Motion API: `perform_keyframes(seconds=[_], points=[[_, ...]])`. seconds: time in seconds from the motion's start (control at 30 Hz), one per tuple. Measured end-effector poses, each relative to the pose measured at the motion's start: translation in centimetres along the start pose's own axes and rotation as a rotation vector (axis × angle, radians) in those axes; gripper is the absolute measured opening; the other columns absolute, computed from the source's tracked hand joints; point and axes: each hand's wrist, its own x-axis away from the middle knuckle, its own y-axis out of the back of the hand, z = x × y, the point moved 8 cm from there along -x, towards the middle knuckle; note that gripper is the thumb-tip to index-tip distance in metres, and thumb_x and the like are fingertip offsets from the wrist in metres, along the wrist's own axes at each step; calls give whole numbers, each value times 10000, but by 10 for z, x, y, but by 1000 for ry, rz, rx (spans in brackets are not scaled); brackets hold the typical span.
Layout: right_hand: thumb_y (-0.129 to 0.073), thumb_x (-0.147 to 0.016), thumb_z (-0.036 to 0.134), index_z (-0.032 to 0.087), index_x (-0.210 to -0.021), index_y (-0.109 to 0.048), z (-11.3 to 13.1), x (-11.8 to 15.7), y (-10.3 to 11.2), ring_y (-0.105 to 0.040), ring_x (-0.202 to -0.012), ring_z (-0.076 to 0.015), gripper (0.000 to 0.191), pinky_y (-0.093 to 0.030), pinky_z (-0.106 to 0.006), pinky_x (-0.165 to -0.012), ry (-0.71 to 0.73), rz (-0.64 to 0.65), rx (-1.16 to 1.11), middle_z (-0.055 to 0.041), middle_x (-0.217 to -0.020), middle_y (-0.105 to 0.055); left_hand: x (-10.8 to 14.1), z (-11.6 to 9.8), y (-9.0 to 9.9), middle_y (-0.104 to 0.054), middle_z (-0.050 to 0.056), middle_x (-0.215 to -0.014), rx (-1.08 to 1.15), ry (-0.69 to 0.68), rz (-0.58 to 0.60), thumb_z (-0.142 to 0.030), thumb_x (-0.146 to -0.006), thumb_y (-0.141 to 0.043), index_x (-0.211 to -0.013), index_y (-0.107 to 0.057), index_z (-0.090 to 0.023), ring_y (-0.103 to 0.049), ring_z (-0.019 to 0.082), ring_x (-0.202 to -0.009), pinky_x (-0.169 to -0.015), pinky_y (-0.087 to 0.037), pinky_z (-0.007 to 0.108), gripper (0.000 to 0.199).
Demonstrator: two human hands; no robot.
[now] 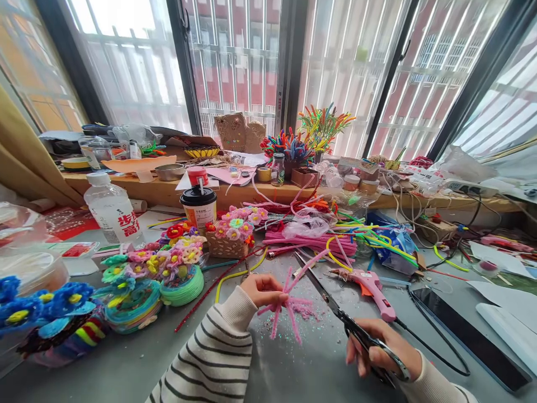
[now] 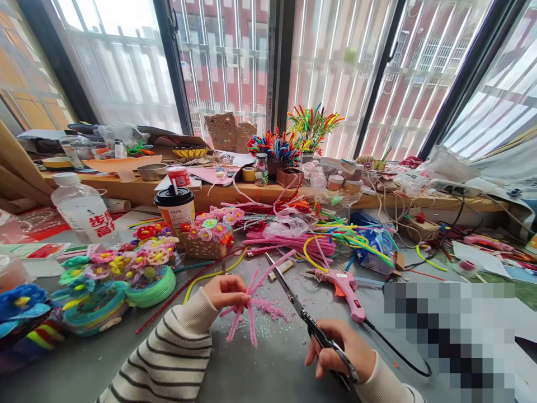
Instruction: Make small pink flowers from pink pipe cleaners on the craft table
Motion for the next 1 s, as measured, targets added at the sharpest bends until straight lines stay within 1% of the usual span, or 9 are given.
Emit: perform_keyframes(seconds=[0.07,0.17,0.27,0.37,0.43,0.57,0.73,0.83,1.0], points=[[-497,-536,592,137,-653,-432,6,-1,1,-571,-564,-168,474,-413,-267,-499,12,40,0,-112,-725,-584,0,0,-2,-577,-7,-418,-24,23,50,-238,-448,-676,-480,-547,-114,-461,68,-341,-384,-347,196,182],[-490,-517,619,128,-691,-451,14,-1,-4,-569,-672,-212,523,-419,-320,-589,24,137,22,-147,-792,-576,1,0,-3,-575,-4,-418,-48,53,99,-241,-457,-666,-476,-574,-115,-457,67,-342,-378,-342,192,158],[-488,-489,636,121,-709,-464,15,1,-10,-558,-710,-219,561,-410,-332,-627,18,209,61,-150,-807,-571,0,2,0,-568,-6,-409,-62,77,111,-243,-462,-662,-469,-586,-117,-455,66,-343,-376,-339,187,147],[-493,-437,651,130,-697,-449,9,1,-15,-558,-709,-218,583,-415,-334,-623,-11,245,22,-141,-808,-571,1,3,1,-567,-9,-412,-74,91,111,-245,-457,-664,-469,-587,-119,-465,73,-352,-386,-350,191,148],[-491,-421,656,132,-685,-441,7,1,-15,-559,-695,-214,589,-416,-331,-611,-18,245,13,-140,-803,-571,1,5,2,-570,-8,-418,-91,97,105,-247,-457,-663,-470,-590,-121,-468,75,-359,-395,-357,194,147],[-477,-449,652,131,-689,-443,8,1,-13,-563,-672,-205,575,-408,-318,-602,-6,224,37,-128,-781,-574,3,6,2,-561,-11,-405,-98,113,105,-232,-455,-663,-466,-594,-123,-455,66,-351,-390,-346,187,130],[-498,-443,640,121,-696,-448,8,4,-15,-560,-683,-208,580,-410,-319,-610,-15,247,-4,-136,-787,-571,3,7,1,-557,-8,-400,-90,122,125,-229,-466,-657,-470,-592,-116,-459,67,-343,-377,-335,183,131],[-502,-424,643,122,-704,-448,7,5,-15,-561,-672,-203,594,-410,-313,-605,-18,235,-12,-137,-785,-576,3,8,0,-556,-9,-398,-87,121,138,-231,-470,-655,-472,-588,-117,-464,70,-343,-383,-343,185,133],[-522,-432,623,115,-736,-457,5,6,-14,-564,-670,-198,596,-412,-304,-602,-15,218,-31,-133,-786,-580,4,8,-3,-548,-22,-403,-112,138,163,-229,-473,-653,-482,-589,-120,-432,51,-328,-366,-312,171,126]])
